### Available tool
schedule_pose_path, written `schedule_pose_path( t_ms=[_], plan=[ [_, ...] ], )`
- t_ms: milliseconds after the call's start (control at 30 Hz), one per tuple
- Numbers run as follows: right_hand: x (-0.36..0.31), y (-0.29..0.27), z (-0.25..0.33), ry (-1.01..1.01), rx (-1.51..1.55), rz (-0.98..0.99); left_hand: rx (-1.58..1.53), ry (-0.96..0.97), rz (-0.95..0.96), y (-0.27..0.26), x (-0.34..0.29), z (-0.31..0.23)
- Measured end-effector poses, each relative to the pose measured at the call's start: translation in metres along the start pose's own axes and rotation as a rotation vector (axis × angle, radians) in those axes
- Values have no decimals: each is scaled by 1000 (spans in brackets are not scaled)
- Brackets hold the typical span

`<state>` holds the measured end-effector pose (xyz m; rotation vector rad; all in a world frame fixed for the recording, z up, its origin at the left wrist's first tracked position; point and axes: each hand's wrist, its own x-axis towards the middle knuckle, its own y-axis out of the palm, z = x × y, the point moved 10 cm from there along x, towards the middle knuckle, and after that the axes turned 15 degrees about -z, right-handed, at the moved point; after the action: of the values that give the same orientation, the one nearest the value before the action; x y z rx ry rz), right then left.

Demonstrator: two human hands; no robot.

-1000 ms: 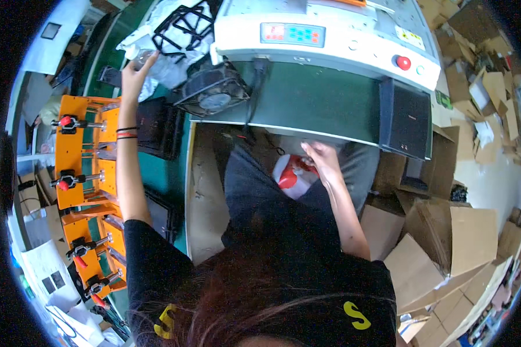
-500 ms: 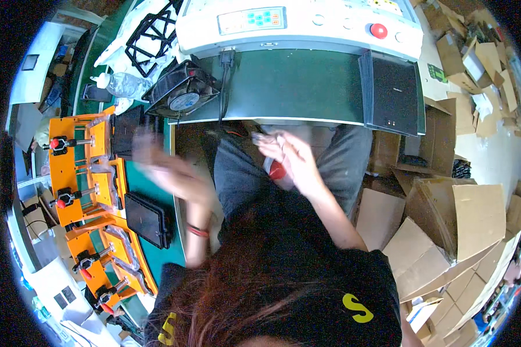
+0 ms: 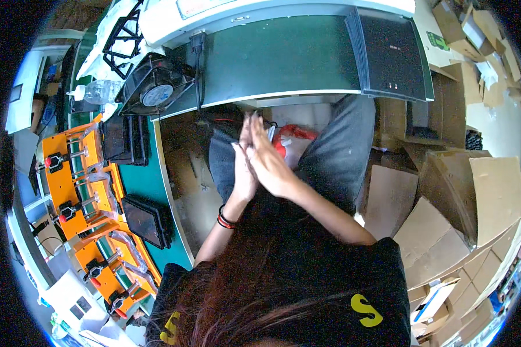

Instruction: The person assembles black electronic devices by placing frames and mesh screens into a press machine. They apply a white substance from a tube onto the mesh screens and wipe the surfaces with a cloth. The person also cleans their hands with a liquid from a bottle during the process.

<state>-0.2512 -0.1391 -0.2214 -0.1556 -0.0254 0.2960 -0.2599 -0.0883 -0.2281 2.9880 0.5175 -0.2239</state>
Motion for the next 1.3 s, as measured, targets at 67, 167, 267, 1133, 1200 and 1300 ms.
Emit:
schedule_pose_path(
  t_ms=[67,167,267,1133,1200,1300],
  plan=[
    [1,-6,5,-8,-39,-47,-129,-75,17,5,2,2],
    [-11,7,16,-112,-175,55,-165,-104,33,-1,5,-6],
    [13,-7,11,-130,-176,-20,-239,-139,66,4,-3,1],
    [-3,-9,61,-476,-516,86,-681,-531,137,-7,-1,-20],
    [-2,-4,63,-534,-503,165,-699,-523,193,-3,2,-20],
    [2,-7,62,-608,-520,192,-718,-558,188,-8,2,-18]
  ],
)
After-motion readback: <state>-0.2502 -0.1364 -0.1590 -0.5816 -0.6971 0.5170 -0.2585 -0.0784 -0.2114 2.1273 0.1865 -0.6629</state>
